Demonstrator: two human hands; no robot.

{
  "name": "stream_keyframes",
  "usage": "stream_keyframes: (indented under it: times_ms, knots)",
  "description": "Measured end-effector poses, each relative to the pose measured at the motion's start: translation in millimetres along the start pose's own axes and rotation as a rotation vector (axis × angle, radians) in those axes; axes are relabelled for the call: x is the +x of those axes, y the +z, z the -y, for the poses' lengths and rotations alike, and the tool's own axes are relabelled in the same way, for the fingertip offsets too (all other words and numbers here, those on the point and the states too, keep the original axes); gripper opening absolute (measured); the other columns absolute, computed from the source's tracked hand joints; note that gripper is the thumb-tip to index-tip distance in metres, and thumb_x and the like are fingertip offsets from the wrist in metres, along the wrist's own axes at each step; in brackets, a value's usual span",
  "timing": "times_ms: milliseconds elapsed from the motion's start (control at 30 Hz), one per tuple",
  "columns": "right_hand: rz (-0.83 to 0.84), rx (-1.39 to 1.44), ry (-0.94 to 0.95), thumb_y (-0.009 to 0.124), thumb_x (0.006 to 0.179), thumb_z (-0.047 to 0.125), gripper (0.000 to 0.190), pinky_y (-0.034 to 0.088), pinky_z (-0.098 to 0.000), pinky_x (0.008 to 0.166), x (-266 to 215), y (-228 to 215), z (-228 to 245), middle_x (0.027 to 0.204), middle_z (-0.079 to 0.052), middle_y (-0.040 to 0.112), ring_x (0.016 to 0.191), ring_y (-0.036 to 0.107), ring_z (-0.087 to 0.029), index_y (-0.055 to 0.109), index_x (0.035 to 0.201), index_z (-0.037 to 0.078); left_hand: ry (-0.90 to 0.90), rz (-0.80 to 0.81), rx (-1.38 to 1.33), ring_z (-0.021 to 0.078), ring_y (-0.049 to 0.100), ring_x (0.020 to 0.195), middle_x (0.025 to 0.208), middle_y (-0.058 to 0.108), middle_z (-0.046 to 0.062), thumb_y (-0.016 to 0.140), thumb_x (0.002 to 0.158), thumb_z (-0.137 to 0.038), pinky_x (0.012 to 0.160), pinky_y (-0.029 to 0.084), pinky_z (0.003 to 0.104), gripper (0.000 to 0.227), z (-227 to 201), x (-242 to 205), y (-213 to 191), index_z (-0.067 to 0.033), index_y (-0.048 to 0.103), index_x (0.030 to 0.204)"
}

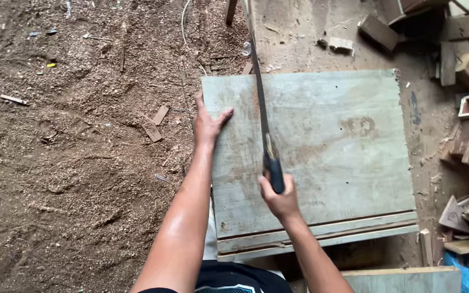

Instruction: The person positions a large plywood sheet on a workbench and uses a hand saw to cut along a marked line. The person maintains a steady sawing motion and keeps the sheet stable with the left hand while cutting.

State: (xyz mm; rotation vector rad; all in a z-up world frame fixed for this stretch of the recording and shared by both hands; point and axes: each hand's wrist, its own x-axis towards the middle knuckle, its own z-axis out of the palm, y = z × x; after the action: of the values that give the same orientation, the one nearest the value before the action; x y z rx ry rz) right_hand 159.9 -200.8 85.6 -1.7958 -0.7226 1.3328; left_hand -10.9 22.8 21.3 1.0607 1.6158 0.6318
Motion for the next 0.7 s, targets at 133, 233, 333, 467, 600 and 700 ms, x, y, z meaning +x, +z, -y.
stream_keyframes:
  times_ms: [133,233,333,467,600,700]
  knots:
    - [-0.099,0.289,0.162,0.071,0.089,0.011,0.022,0.032,-0.0274,0.04,-20,0,-4,0.055,0.003,0.051,0.042,0.045,-0.008,0.058,0.072,0.009,0.159,-0.017,-0.121,0.0301,0.074,0.111,0.127,0.072,0.017,0.089,0.08,-0.028,0.092,0.061,0.042,0.092,9,-4,-6,-0.0218,0.028,0.149]
    - [-0.059,0.005,-0.037,0.07,0.088,0.012,0.017,0.043,-0.0254,0.047,-89,-28,3,0.059,0.002,0.06,0.052,0.055,-0.006,0.064,0.074,0.007,0.3,0.0,-0.163,0.0305,0.072,0.114,0.128,0.071,0.019,0.09,0.084,-0.025,0.096,0.059,0.041,0.089,11,-4,5,-0.0165,0.031,0.149]
    - [-0.046,0.056,-0.015,0.072,0.088,0.013,0.023,0.039,-0.0268,0.045,-61,-24,16,0.054,0.002,0.056,0.048,0.05,-0.007,0.062,0.068,0.006,0.254,-0.042,-0.115,0.0285,0.07,0.113,0.128,0.069,0.018,0.091,0.078,-0.025,0.094,0.056,0.04,0.096,7,12,-4,-0.0143,0.028,0.15]
    - [-0.028,0.066,-0.096,0.072,0.092,0.017,0.031,0.038,-0.0285,0.047,23,-4,9,0.057,0.003,0.053,0.049,0.05,-0.009,0.058,0.066,0.007,0.247,-0.017,-0.13,0.0278,0.072,0.11,0.127,0.071,0.016,0.089,0.08,-0.026,0.094,0.059,0.04,0.096,23,-5,0,-0.0131,0.029,0.153]
    - [-0.128,-0.078,-0.075,0.072,0.085,0.018,0.012,0.049,-0.0287,0.053,-21,-7,-14,0.064,0.0,0.065,0.057,0.061,-0.01,0.066,0.078,0.01,0.548,-0.076,-0.122,0.035,0.066,0.12,0.134,0.065,0.024,0.094,0.083,-0.018,0.102,0.053,0.046,0.093,14,7,-4,-0.011,0.031,0.152]
    - [-0.134,-0.256,-0.044,0.075,0.084,0.014,0.022,0.047,-0.0305,0.052,-71,-23,-23,0.055,-0.004,0.062,0.052,0.059,-0.012,0.065,0.067,0.003,0.136,-0.023,-0.055,0.026,0.072,0.107,0.125,0.069,0.014,0.09,0.075,-0.027,0.091,0.059,0.038,0.099,16,1,-1,-0.0157,0.026,0.15]
